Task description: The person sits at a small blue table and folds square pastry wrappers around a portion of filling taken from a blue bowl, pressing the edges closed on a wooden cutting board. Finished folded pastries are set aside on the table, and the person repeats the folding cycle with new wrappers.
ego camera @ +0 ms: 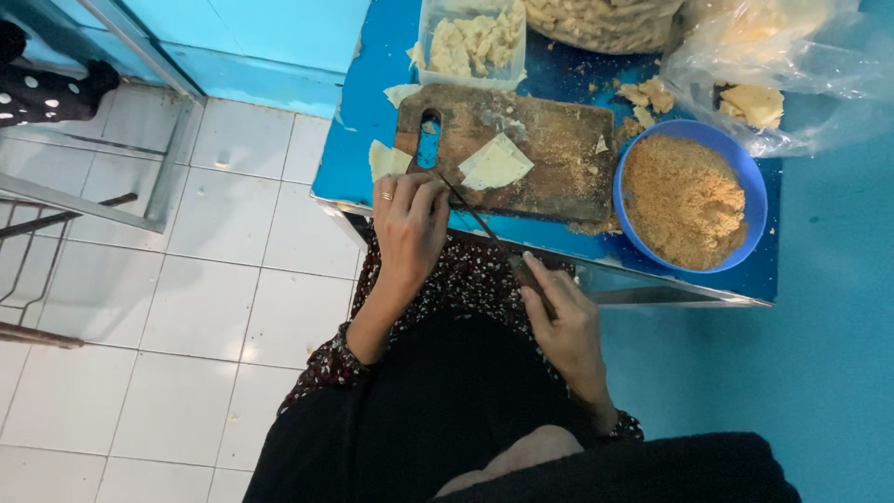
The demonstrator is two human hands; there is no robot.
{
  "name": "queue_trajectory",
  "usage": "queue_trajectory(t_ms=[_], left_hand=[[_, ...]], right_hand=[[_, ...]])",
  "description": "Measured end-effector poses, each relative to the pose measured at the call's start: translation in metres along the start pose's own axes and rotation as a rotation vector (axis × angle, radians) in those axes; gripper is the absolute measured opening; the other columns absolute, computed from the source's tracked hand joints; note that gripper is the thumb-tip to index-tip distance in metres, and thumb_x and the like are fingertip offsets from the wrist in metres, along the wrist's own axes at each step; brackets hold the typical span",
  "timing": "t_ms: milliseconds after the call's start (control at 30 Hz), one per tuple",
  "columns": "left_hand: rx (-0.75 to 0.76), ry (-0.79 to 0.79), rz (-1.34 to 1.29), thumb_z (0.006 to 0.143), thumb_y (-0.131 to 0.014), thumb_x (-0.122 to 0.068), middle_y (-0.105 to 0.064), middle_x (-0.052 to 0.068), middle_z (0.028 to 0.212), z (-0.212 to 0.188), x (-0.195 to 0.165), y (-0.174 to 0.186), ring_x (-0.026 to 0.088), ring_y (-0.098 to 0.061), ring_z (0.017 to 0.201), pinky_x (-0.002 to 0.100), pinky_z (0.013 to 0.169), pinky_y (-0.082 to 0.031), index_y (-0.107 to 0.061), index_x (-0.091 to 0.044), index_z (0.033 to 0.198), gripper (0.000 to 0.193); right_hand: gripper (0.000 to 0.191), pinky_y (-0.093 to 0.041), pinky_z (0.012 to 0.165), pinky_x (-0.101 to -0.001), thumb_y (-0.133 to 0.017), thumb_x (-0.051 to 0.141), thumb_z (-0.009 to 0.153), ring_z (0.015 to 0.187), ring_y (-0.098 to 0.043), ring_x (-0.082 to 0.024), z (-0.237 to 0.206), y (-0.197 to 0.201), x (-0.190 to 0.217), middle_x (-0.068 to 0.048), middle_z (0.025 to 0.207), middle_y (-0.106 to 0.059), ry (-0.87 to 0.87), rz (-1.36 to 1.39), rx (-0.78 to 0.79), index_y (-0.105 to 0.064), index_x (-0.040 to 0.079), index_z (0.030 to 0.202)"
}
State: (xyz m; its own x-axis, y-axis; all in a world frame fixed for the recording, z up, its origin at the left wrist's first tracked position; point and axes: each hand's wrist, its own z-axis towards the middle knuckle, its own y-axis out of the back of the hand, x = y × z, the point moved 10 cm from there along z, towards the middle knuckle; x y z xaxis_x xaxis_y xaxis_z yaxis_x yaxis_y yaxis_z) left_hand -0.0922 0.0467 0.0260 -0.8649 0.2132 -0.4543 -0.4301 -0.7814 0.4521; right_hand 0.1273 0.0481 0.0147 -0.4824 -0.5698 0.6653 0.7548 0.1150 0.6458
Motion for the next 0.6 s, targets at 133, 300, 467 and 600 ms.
queue_trajectory(t_ms=[133,300,467,600], left_hand=[[-0.005,0.003,0.000,0.085,-0.078,-0.001,-0.064,0.009,0.103,0.001,-0.001,0.002,0.032,-0.058,0.097,0.045,0.089,-0.045,-0.066,-0.004,0.097,0.017],[-0.004,0.003,0.000,0.086,-0.078,0.000,-0.064,0.009,0.103,0.001,-0.002,0.002,0.032,-0.058,0.098,0.045,0.089,-0.045,-0.066,-0.003,0.097,0.017],[-0.008,-0.003,0.008,0.086,-0.077,0.000,-0.064,0.009,0.103,0.002,-0.003,0.002,0.032,-0.058,0.098,0.045,0.089,-0.046,-0.066,-0.003,0.097,0.016],[0.000,-0.004,0.009,0.085,-0.077,0.000,-0.064,0.010,0.102,0.003,-0.004,0.003,0.033,-0.058,0.098,0.045,0.089,-0.045,-0.065,-0.003,0.097,0.017]], right_hand=[[0.043,-0.050,0.063,-0.0317,-0.067,0.008,0.098,0.073,-0.064,-0.016,-0.002,-0.002,-0.006,-0.010,0.098,-0.070,-0.045,-0.002,0.000,-0.063,0.008,0.140],[0.044,-0.049,0.060,-0.0323,-0.068,0.010,0.097,0.069,-0.062,-0.016,-0.004,-0.006,-0.011,-0.009,0.093,-0.069,-0.075,-0.067,0.040,-0.064,0.009,0.141],[0.044,-0.051,0.062,-0.0336,-0.068,0.011,0.097,0.073,-0.065,-0.018,-0.005,-0.005,-0.007,-0.009,0.096,-0.069,-0.049,-0.080,0.023,-0.063,0.009,0.141],[0.045,-0.053,0.065,-0.0355,-0.070,0.011,0.097,0.077,-0.067,-0.022,-0.005,-0.002,0.008,-0.011,0.100,-0.068,0.058,-0.138,-0.009,-0.062,0.009,0.141]])
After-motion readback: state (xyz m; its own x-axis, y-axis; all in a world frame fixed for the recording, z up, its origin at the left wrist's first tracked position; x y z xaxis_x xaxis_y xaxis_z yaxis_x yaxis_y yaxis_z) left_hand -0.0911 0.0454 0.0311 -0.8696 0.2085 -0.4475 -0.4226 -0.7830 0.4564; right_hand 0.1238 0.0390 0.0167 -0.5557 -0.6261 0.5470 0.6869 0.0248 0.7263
